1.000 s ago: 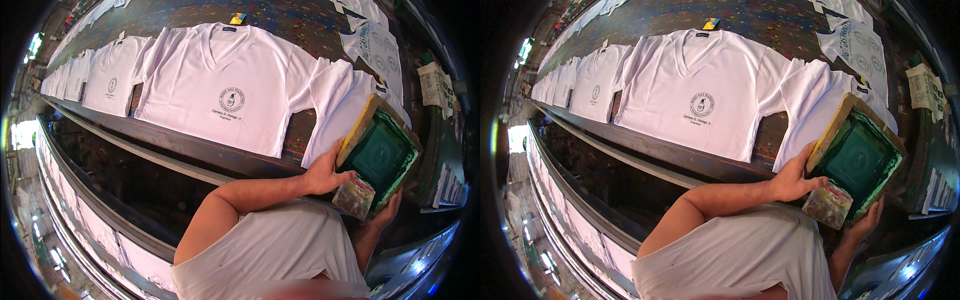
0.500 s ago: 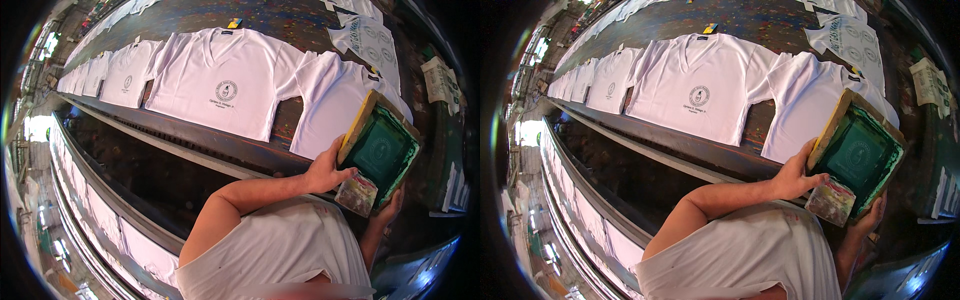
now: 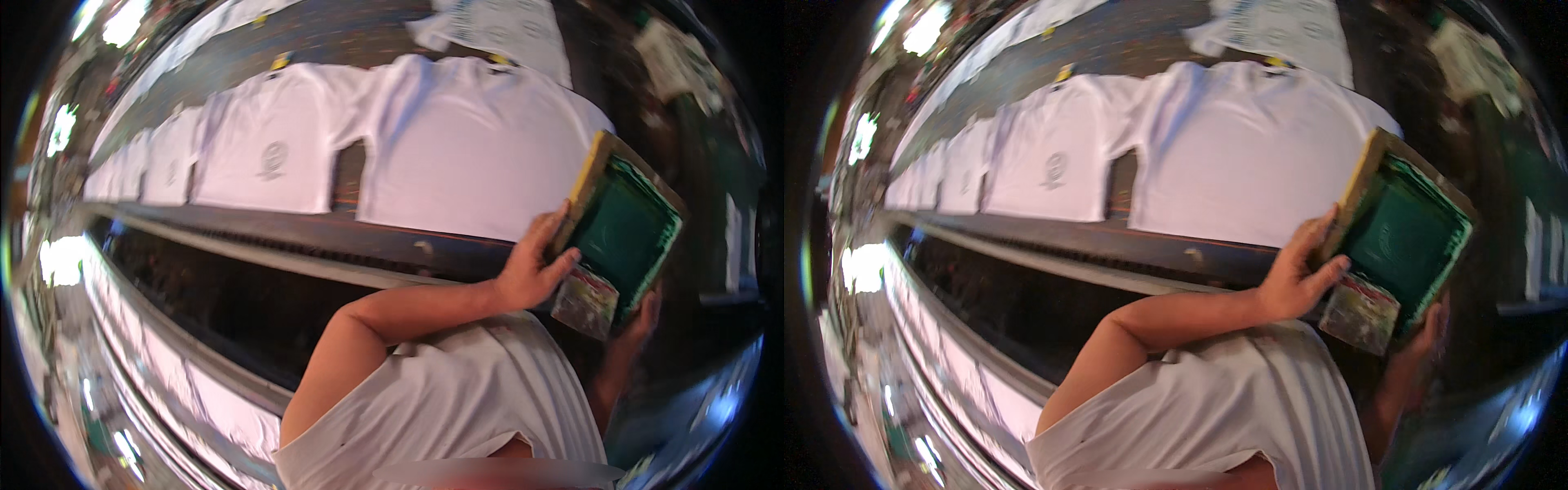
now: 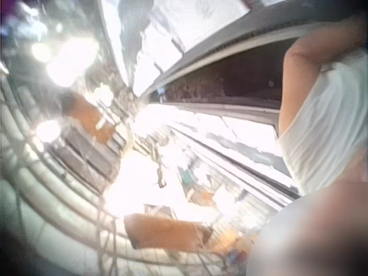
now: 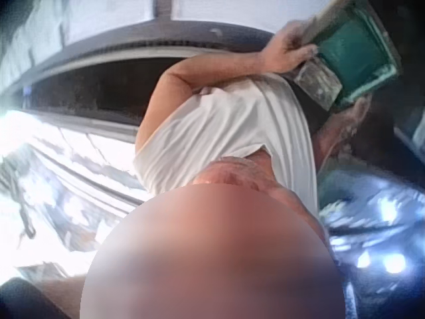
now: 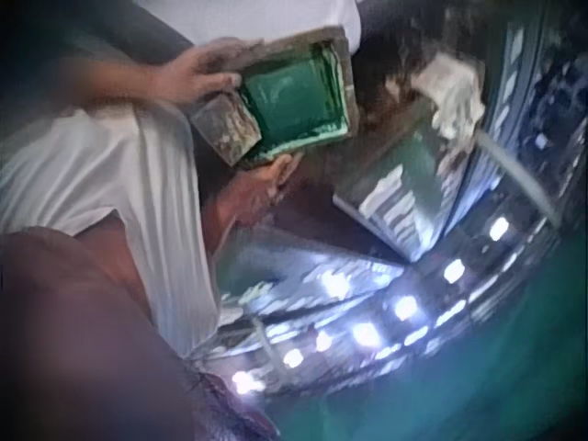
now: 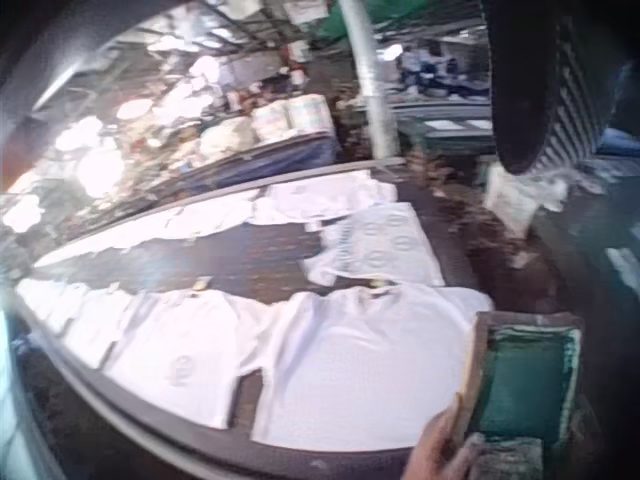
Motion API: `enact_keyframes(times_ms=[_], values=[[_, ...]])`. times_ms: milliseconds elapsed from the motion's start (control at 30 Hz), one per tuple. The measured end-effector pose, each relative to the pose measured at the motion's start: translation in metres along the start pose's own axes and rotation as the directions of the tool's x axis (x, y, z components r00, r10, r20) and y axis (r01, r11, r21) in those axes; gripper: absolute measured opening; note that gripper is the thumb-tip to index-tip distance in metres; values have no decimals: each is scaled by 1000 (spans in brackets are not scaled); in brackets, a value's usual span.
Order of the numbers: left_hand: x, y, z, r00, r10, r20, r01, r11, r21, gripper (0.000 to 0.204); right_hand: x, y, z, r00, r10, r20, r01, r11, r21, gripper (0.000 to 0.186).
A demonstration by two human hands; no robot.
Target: The person uses a squeegee to pull green ink through a screen-printing frame onto white t-shirts laid out on a table. They repeat the process on multiple shirts, occasionally lifting the frame to check the print and moving to the next shirt.
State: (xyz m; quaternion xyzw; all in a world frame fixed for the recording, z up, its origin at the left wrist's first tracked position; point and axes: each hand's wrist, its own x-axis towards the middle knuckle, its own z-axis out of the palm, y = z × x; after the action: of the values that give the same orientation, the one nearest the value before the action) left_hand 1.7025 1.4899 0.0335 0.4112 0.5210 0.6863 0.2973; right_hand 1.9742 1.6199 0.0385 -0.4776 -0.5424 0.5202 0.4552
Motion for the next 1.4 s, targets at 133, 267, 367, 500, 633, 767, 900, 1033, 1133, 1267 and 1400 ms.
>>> enact_keyframes(times_ms=[133,267,367,500,633,767,900,1033,1133,1267,1400], values=[[6,-57,21,993,66,100,-68,998,11,64,-35,52,-38,973,12,-229,-9,1000,17,57],[6,-86,50,985,13,169,-25,997,67,65,-50,86,-67,963,56,-265,1,977,212,57],[8,-86,58,984,3,178,-23,993,112,70,-53,85,-72,966,90,-242,-23,963,268,57],[1,-70,25,995,-29,92,23,998,65,78,-40,74,-45,949,142,-282,-96,981,171,56],[-6,-66,-49,994,-95,-49,100,986,135,79,-16,89,28,997,56,-44,-52,993,102,49],[-13,-72,-111,982,26,-185,7,985,174,72,-3,111,100,988,-36,153,31,999,40,47],[-18,-84,-140,954,-35,-298,73,991,116,64,6,123,141,953,-119,278,86,988,126,46],[-13,-98,-153,953,61,-297,3,977,212,52,17,129,157,930,-136,342,70,978,199,51],[-6,-106,-162,950,65,-305,17,965,261,43,24,130,165,916,-150,372,114,986,118,53],[0,-110,-166,951,84,-298,-5,967,256,36,26,128,173,910,-148,387,139,989,50,52],[2,-111,-164,947,18,-322,47,980,194,35,27,123,174,911,-143,388,205,971,-124,49]])
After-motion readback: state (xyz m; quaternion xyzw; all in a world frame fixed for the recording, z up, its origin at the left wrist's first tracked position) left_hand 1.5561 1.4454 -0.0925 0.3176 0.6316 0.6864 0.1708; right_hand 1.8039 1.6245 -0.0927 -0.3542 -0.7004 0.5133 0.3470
